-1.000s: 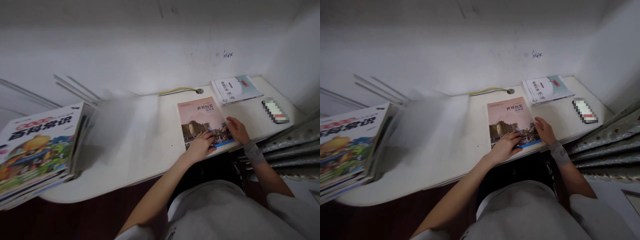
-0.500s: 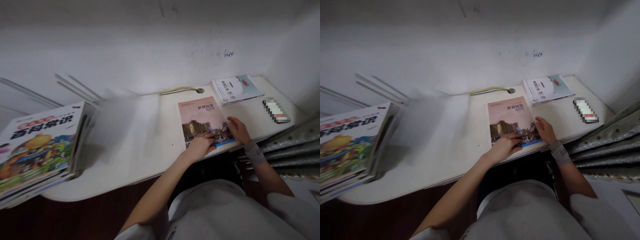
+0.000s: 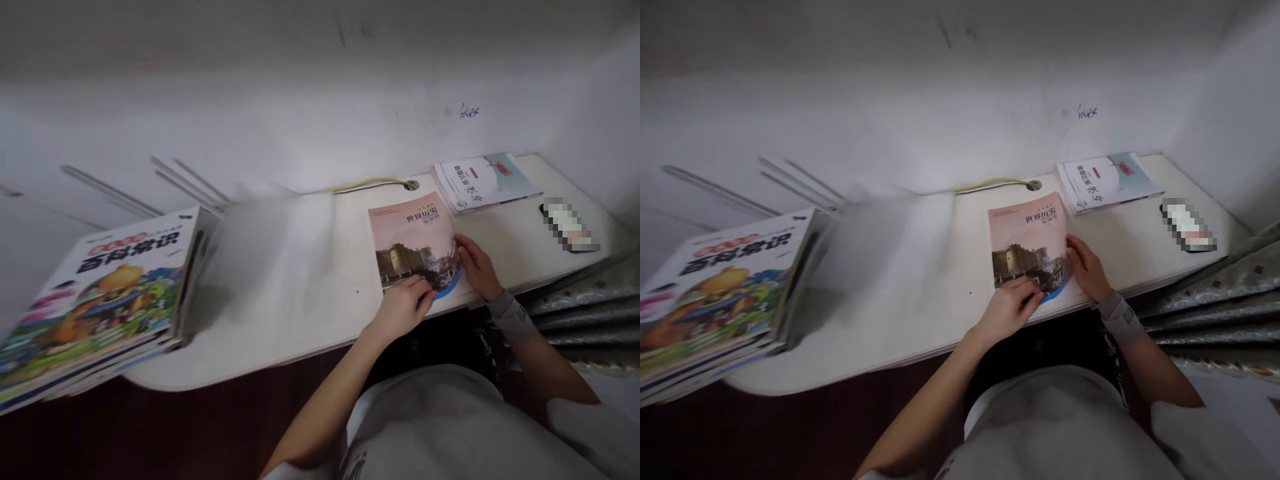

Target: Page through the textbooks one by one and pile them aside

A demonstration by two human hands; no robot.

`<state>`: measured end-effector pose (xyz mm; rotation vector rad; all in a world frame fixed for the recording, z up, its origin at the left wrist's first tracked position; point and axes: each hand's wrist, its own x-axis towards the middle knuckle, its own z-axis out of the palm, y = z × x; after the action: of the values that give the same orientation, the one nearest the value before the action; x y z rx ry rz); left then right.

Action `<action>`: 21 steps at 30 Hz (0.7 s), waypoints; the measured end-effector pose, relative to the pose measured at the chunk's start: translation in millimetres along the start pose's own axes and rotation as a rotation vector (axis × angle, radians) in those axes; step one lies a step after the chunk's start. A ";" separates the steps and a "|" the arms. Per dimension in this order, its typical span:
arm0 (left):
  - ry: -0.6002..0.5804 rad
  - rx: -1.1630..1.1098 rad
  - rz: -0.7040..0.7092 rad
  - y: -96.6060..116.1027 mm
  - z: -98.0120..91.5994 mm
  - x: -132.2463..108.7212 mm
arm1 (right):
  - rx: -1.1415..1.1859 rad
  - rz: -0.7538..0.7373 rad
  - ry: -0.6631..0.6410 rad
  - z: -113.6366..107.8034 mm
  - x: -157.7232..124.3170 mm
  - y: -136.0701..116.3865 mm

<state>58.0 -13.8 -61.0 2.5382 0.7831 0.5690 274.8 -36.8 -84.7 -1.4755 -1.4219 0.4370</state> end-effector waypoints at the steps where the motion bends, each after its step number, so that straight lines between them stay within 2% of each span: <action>1: 0.054 0.009 -0.022 -7.0 -5.0 -4.1 | 0.015 -0.040 -0.055 6.9 2.0 -6.8; 4: 0.198 0.216 -0.242 -37.4 -20.7 -21.6 | -0.012 -0.198 -0.230 28.6 13.5 -26.4; 7: 0.178 0.448 -0.548 -70.7 -29.9 -44.8 | -0.115 -0.384 -0.441 52.5 27.1 -41.2; 9: 0.151 0.477 -0.661 -88.3 -31.1 -59.6 | -0.212 -0.489 -0.559 70.2 32.8 -48.5; 12: 0.202 0.393 -0.632 -104.9 -28.7 -76.2 | -0.378 -0.589 -0.665 96.4 34.4 -57.0; 15: 0.289 0.312 -0.577 -110.4 -25.8 -84.8 | -0.500 -0.648 -0.712 117.0 31.9 -63.8; 21: 0.315 0.227 -0.654 -108.4 -33.6 -89.6 | -0.558 -0.654 -0.707 136.1 30.5 -67.8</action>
<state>-72.8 22.9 -110.3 2.1953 1.7810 0.6791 136.0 31.7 -77.0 -1.1884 -2.6394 0.1382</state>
